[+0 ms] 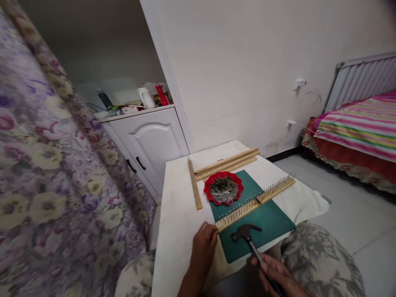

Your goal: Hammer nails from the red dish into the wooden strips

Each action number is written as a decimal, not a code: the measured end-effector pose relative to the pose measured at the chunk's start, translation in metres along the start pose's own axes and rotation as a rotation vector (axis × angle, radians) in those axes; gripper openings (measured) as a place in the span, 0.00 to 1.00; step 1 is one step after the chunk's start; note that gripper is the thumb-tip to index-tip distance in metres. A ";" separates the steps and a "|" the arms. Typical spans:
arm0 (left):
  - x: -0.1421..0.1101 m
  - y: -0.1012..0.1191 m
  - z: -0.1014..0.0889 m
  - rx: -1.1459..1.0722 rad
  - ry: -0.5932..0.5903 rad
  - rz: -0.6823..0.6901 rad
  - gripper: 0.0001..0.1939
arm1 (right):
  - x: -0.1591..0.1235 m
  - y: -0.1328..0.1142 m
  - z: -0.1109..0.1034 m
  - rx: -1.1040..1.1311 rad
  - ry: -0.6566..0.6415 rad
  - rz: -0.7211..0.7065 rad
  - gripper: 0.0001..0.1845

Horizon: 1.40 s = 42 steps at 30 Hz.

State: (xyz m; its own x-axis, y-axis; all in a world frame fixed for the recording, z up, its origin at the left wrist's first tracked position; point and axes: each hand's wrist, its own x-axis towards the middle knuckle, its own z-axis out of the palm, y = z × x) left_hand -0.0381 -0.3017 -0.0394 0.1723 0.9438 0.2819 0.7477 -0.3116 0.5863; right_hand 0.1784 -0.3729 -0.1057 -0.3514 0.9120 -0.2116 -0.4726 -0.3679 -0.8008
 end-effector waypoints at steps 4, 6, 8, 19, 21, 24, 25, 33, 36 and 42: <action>0.003 0.001 0.000 0.043 -0.003 0.030 0.10 | 0.000 0.001 0.001 -0.001 0.028 0.001 0.23; 0.005 0.002 -0.001 0.073 -0.017 0.039 0.10 | 0.001 0.002 0.000 0.000 0.023 -0.012 0.23; 0.008 0.003 -0.001 0.112 -0.036 0.048 0.09 | 0.002 0.003 -0.001 -0.002 0.017 -0.026 0.22; 0.017 0.011 -0.006 0.311 -0.175 0.068 0.09 | -0.001 0.000 -0.001 -0.005 0.010 -0.009 0.22; 0.017 0.012 -0.006 0.332 -0.184 0.071 0.09 | 0.000 0.003 -0.003 0.001 0.004 -0.001 0.22; 0.016 0.014 -0.006 0.358 -0.198 0.072 0.09 | 0.002 0.009 -0.007 0.010 -0.008 0.007 0.22; 0.016 0.014 -0.006 0.365 -0.200 0.074 0.09 | 0.003 0.011 -0.008 0.013 -0.002 0.007 0.21; 0.018 0.016 -0.003 0.385 -0.179 0.098 0.09 | 0.000 0.013 -0.010 0.030 -0.002 -0.013 0.19; 0.017 0.019 -0.001 0.334 -0.151 0.099 0.08 | 0.000 0.013 -0.010 0.044 -0.017 -0.001 0.19; 0.015 0.017 0.007 0.087 -0.016 0.042 0.06 | 0.000 0.010 -0.008 0.021 -0.017 0.004 0.20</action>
State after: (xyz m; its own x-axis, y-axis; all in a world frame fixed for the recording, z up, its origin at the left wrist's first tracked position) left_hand -0.0183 -0.2923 -0.0307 0.2146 0.9321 0.2919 0.7924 -0.3408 0.5059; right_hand 0.1803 -0.3755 -0.1184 -0.3668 0.9075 -0.2046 -0.4877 -0.3749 -0.7884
